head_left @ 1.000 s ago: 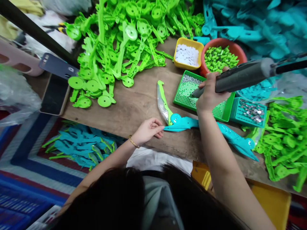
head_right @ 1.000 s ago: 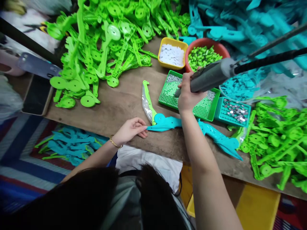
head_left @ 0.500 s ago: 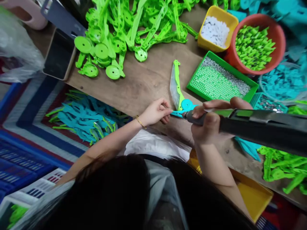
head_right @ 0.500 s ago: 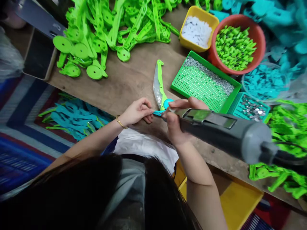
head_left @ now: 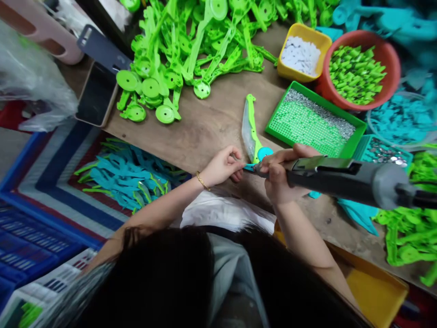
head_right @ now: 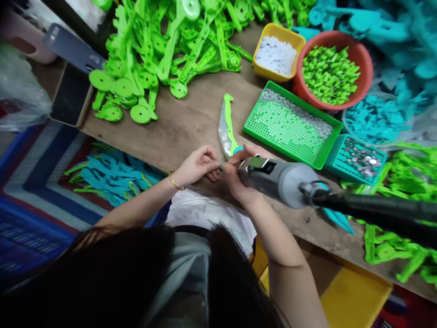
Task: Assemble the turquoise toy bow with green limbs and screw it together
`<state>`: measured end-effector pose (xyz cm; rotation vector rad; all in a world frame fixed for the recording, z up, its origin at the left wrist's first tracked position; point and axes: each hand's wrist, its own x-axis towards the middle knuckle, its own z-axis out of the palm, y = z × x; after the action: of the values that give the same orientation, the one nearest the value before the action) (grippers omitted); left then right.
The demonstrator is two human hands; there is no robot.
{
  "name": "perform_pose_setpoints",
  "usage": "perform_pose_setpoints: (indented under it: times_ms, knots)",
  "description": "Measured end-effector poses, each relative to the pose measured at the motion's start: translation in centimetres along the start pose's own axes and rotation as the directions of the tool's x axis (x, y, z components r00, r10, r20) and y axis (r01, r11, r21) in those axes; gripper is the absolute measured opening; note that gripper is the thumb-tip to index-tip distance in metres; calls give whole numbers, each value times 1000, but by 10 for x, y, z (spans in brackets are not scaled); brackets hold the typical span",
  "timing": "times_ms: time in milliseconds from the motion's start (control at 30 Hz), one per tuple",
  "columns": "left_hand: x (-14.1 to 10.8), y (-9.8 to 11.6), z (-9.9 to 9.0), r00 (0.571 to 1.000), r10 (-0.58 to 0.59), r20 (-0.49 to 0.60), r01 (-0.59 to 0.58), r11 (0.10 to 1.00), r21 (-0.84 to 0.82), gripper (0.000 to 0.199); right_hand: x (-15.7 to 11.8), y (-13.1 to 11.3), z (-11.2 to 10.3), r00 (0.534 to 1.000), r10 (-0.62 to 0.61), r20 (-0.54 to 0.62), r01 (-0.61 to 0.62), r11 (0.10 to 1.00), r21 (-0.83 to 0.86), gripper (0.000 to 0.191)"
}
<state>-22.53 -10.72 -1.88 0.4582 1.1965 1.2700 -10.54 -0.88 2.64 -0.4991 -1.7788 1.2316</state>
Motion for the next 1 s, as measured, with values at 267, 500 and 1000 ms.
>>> perform_pose_setpoints:
  times_ms: [267,500,1000]
  knots:
    - [2,31,14,848,518,109,-300,300,906,33,106,30,-51,778,-331,-534,308,942,-135,19]
    - [39,28,68,817,418,398,-391,-107,914,60,112,93,-62,833,-186,-522,135,982,-134,54]
    - [45,22,65,838,421,346,-359,-51,932,48,75,-3,-56,875,-193,-445,204,979,-24,19]
